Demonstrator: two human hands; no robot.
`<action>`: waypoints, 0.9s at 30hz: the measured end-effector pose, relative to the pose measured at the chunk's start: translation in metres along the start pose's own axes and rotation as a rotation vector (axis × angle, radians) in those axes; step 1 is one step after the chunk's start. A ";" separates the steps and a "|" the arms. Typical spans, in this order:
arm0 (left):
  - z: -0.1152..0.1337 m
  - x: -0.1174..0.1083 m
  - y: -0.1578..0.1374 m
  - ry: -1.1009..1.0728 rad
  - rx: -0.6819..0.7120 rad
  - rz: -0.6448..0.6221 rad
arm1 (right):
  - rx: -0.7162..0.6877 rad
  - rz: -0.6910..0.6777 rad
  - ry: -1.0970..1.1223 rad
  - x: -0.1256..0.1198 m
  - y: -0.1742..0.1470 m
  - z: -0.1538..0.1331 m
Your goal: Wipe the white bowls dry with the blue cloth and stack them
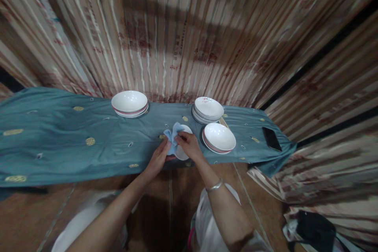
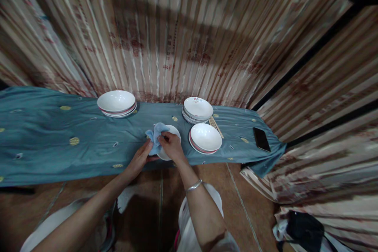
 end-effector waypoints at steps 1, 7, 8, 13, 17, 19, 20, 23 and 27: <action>-0.001 0.002 -0.001 -0.015 -0.006 -0.016 | 0.008 0.015 0.022 0.000 0.002 0.003; -0.006 0.005 0.003 0.081 0.120 -0.078 | 0.026 0.086 0.071 0.004 0.007 0.013; -0.006 0.005 0.003 0.098 0.137 -0.076 | 0.020 0.096 0.052 0.003 0.008 0.013; 0.000 0.006 0.001 0.112 0.155 -0.122 | -0.009 0.137 -0.297 -0.007 0.011 0.004; 0.003 0.006 0.000 0.118 0.159 -0.118 | 0.003 0.081 -0.625 -0.004 0.009 0.000; 0.002 0.006 0.000 0.125 0.155 -0.108 | 0.034 0.047 -0.755 0.000 0.006 0.001; 0.001 0.005 0.000 0.129 0.152 -0.103 | 0.061 0.023 -0.812 0.001 0.004 0.002; -0.001 0.005 0.002 0.124 0.149 -0.110 | 0.143 -0.093 -0.934 0.004 0.000 0.008; -0.002 0.005 0.003 0.110 0.151 -0.128 | 0.155 -0.286 -0.931 0.005 -0.002 0.011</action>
Point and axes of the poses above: each hand's wrist, its own y-axis towards the middle knuckle, its own x-axis out of the palm, z = x × y, the point moved 5 cm from there along y, towards the middle knuckle, and after that the axes turned 8 degrees about y, right-handed, at the moved point
